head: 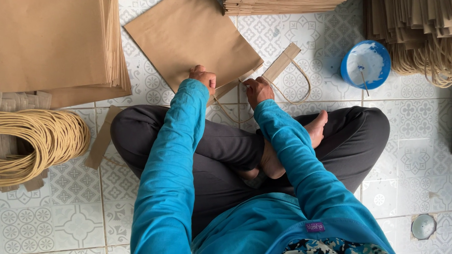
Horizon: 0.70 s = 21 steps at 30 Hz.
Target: The person is manually assembling paper bags by applying glue to paper strips and attaching handles to the bags.
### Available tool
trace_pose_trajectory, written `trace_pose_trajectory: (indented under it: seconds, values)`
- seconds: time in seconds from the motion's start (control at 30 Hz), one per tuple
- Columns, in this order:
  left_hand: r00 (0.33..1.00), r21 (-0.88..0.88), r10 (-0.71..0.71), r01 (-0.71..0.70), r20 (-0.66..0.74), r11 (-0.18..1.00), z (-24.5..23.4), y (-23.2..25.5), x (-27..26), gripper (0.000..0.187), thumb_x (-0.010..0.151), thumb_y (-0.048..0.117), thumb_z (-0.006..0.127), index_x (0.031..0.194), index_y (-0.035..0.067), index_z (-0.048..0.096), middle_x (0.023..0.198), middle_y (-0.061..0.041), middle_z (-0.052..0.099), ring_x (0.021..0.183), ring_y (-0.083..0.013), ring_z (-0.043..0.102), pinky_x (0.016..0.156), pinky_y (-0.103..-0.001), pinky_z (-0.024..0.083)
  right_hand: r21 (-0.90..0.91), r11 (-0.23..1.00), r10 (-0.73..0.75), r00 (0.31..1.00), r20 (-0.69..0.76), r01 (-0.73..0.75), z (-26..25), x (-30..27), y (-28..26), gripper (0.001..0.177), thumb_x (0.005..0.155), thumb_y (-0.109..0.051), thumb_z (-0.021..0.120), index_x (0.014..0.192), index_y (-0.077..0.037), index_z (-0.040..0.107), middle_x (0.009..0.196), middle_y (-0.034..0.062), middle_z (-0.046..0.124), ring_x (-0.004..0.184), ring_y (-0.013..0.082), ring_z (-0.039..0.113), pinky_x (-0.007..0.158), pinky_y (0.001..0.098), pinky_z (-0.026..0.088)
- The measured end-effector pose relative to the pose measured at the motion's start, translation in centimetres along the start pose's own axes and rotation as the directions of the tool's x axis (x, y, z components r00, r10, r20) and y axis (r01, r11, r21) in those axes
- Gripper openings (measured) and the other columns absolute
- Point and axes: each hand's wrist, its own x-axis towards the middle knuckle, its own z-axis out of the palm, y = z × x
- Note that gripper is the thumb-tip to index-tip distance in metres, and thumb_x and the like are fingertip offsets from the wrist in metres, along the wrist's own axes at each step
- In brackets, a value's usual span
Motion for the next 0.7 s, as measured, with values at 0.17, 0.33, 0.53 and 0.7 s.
trace_pose_trajectory:
  seconds: [0.17,0.33,0.53,0.7]
  values:
    - [1.0,0.033,0.0,-0.001,0.014,0.999,0.9,-0.6,0.8,0.01,0.083,0.03,0.073,0.079,0.031,0.063,0.152,-0.01,0.039,0.15,-0.0315,0.033,0.129,-0.046,0.016,-0.009,1.0,0.011,1.0,-0.004,-0.011,0.3,0.0,0.0,0.028,0.092,-0.023,0.061,0.115,-0.034,0.073,0.106,0.0047,0.066,0.106,0.0279,0.068,0.093,0.0458,0.06]
    - [1.0,0.051,-0.007,0.007,0.015,0.999,0.8,-0.5,0.9,0.01,0.081,0.03,0.073,0.078,0.031,0.063,0.154,-0.011,0.039,0.151,-0.0291,0.031,0.129,-0.046,0.013,-0.018,1.0,0.01,1.0,-0.003,-0.01,0.5,0.1,0.3,0.027,0.092,-0.025,0.06,0.114,-0.035,0.072,0.106,0.0034,0.065,0.107,0.0266,0.068,0.093,0.0452,0.06]
    - [1.0,0.05,0.007,-0.008,0.013,0.999,0.7,-0.4,0.7,0.009,0.082,0.029,0.073,0.08,0.029,0.064,0.153,-0.011,0.04,0.151,-0.0258,0.033,0.13,-0.046,0.013,-0.015,0.999,0.031,1.0,-0.002,-0.031,1.2,0.4,0.9,0.026,0.092,-0.027,0.06,0.113,-0.037,0.072,0.106,0.0023,0.065,0.107,0.0259,0.068,0.093,0.0451,0.06]
    - [1.0,0.044,-0.003,0.003,-0.005,0.999,0.7,-0.3,0.6,0.008,0.081,0.028,0.072,0.079,0.03,0.065,0.152,-0.011,0.04,0.15,-0.0263,0.032,0.129,-0.045,0.015,-0.006,1.0,0.021,0.999,0.029,-0.021,0.4,-0.1,0.4,0.027,0.092,-0.026,0.061,0.114,-0.036,0.072,0.104,0.0025,0.065,0.103,0.0264,0.069,0.091,0.0455,0.061]
